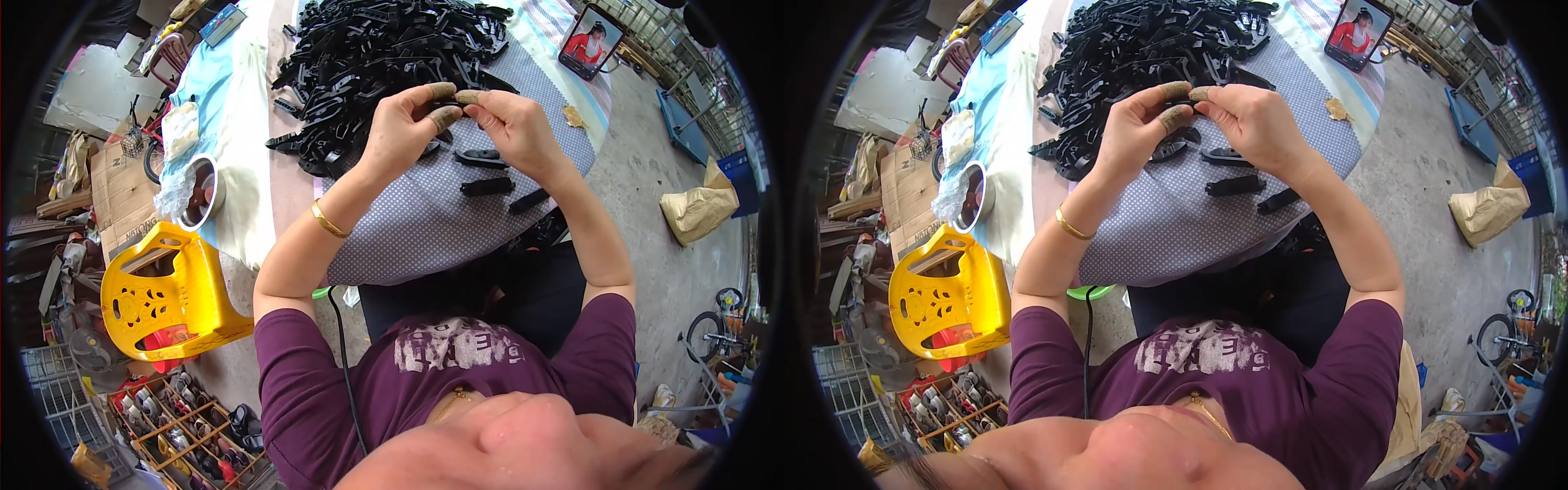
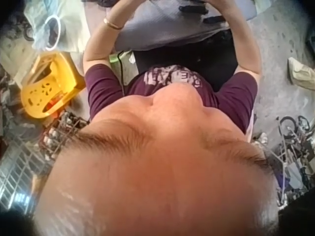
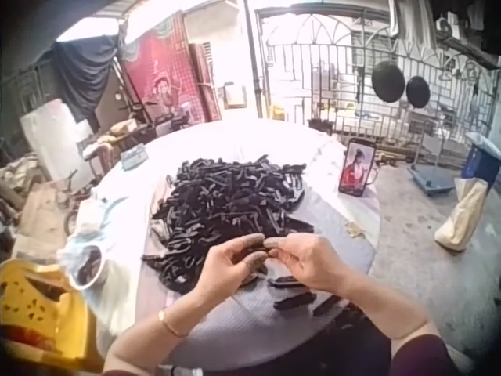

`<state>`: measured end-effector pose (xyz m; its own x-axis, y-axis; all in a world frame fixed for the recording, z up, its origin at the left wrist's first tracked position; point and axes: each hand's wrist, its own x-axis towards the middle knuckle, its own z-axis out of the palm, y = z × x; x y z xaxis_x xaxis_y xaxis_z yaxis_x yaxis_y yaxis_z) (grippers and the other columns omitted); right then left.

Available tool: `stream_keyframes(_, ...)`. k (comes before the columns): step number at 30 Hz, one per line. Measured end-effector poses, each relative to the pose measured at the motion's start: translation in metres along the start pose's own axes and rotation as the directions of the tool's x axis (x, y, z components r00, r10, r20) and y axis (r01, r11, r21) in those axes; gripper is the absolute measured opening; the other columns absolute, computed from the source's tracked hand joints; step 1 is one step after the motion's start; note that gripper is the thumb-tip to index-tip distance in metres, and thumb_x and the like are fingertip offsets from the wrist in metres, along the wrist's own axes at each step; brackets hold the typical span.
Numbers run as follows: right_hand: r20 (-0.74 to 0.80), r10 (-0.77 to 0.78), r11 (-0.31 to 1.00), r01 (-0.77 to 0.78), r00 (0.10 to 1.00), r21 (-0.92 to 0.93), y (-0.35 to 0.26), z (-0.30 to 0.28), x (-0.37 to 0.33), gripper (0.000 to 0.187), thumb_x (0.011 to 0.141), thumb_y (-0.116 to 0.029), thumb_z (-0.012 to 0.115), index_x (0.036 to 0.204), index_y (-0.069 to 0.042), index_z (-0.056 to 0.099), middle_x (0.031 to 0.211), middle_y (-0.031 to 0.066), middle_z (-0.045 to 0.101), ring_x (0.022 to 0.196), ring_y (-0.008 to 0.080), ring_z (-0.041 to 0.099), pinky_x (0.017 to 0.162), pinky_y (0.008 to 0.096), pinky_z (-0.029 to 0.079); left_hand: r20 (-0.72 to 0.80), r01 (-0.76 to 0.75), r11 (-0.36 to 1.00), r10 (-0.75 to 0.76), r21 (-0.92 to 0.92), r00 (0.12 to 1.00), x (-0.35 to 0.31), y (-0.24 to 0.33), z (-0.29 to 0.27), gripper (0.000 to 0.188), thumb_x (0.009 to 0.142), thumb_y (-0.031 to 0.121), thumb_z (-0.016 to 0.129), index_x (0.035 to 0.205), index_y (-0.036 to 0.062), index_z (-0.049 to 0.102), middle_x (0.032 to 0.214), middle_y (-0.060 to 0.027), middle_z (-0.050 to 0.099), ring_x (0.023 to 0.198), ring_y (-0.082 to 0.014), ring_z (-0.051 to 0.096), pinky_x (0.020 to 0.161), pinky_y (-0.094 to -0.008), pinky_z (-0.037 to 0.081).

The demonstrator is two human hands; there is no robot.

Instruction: Assembling small black plastic components by hand.

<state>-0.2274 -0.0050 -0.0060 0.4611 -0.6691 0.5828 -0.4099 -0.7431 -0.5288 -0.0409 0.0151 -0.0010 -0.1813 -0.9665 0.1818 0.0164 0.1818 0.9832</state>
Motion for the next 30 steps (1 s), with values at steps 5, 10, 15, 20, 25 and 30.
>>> stream_keyframes(5, 0.005, -0.064, 0.982, 0.064, 0.998, -0.178, -0.011, -0.014, 0.004, 0.028, 0.084, -0.017, 0.065, 0.104, 0.002, 0.063, 0.091, 0.0112, 0.066, 0.083, 0.0212, 0.063, 0.076, 0.0299, 0.048, 0.028, -0.12, 0.989, 0.118, 0.085, 0.993, -0.002, 0.005, -0.003, 0.033, 0.082, 0.0, 0.066, 0.114, -0.004, 0.059, 0.1, -0.0096, 0.066, 0.088, -0.0113, 0.063, 0.08, -0.0217, 0.052)
stream_keyframes(10, 0.22, 0.161, 0.978, -0.185, 0.962, 0.096, -0.008, -0.022, -0.001, 0.027, 0.081, -0.014, 0.069, 0.102, 0.001, 0.064, 0.092, 0.0097, 0.067, 0.082, 0.0203, 0.061, 0.078, 0.0295, 0.048, 0.096, -0.259, 0.934, 0.242, 0.248, 0.966, -0.003, 0.002, -0.001, 0.035, 0.078, -0.002, 0.068, 0.113, -0.0029, 0.06, 0.098, -0.01, 0.068, 0.084, -0.0105, 0.063, 0.077, -0.0226, 0.052)
stream_keyframes(15, 0.093, 0.136, 0.991, -0.135, 0.986, -0.017, -0.013, -0.019, -0.013, 0.027, 0.078, -0.014, 0.072, 0.098, 0.002, 0.065, 0.088, 0.0094, 0.066, 0.08, 0.0171, 0.061, 0.077, 0.0283, 0.048, 0.121, -0.305, 0.92, 0.283, 0.247, 0.951, -0.008, 0.002, 0.005, 0.035, 0.081, -0.002, 0.065, 0.115, -0.0021, 0.059, 0.094, -0.0074, 0.067, 0.085, -0.0092, 0.062, 0.077, -0.0221, 0.052)
stream_keyframes(20, 0.353, 0.309, 0.805, -0.441, 0.883, 0.396, 0.015, -0.035, -0.027, 0.054, 0.083, -0.032, 0.068, 0.127, -0.005, 0.051, 0.117, 0.007, 0.06, 0.105, 0.0184, 0.056, 0.09, 0.0283, 0.044, 0.135, -0.137, 0.982, 0.119, 0.131, 0.984, -0.007, -0.006, 0.013, 0.027, 0.085, 0.004, 0.062, 0.111, -0.002, 0.061, 0.09, -0.0092, 0.067, 0.077, -0.0102, 0.061, 0.07, -0.0242, 0.051)
stream_keyframes(25, 0.227, 0.219, 0.976, -0.216, 0.949, -0.037, -0.004, -0.03, -0.082, 0.084, 0.066, -0.032, 0.078, 0.135, -0.005, 0.04, 0.129, 0.0121, 0.052, 0.12, 0.0258, 0.049, 0.103, 0.0363, 0.035, 0.317, -0.318, 0.852, 0.192, 0.416, 0.929, -0.03, -0.028, 0.032, 0.033, 0.082, 0.011, 0.063, 0.111, -0.0028, 0.056, 0.097, -0.0175, 0.063, 0.088, -0.0316, 0.061, 0.08, -0.0349, 0.048)
stream_keyframes(30, 0.087, 0.09, 0.965, -0.065, 0.992, -0.254, -0.006, -0.007, -0.121, 0.069, 0.064, -0.023, 0.076, 0.125, -0.002, 0.049, 0.12, 0.019, 0.054, 0.112, 0.035, 0.052, 0.102, 0.0384, 0.036, 0.445, -0.561, 0.569, 0.345, 0.601, 0.826, -0.066, -0.051, 0.061, 0.041, 0.077, 0.015, 0.065, 0.113, 0.0008, 0.052, 0.114, -0.0191, 0.05, 0.108, -0.0379, 0.046, 0.095, -0.0438, 0.037)
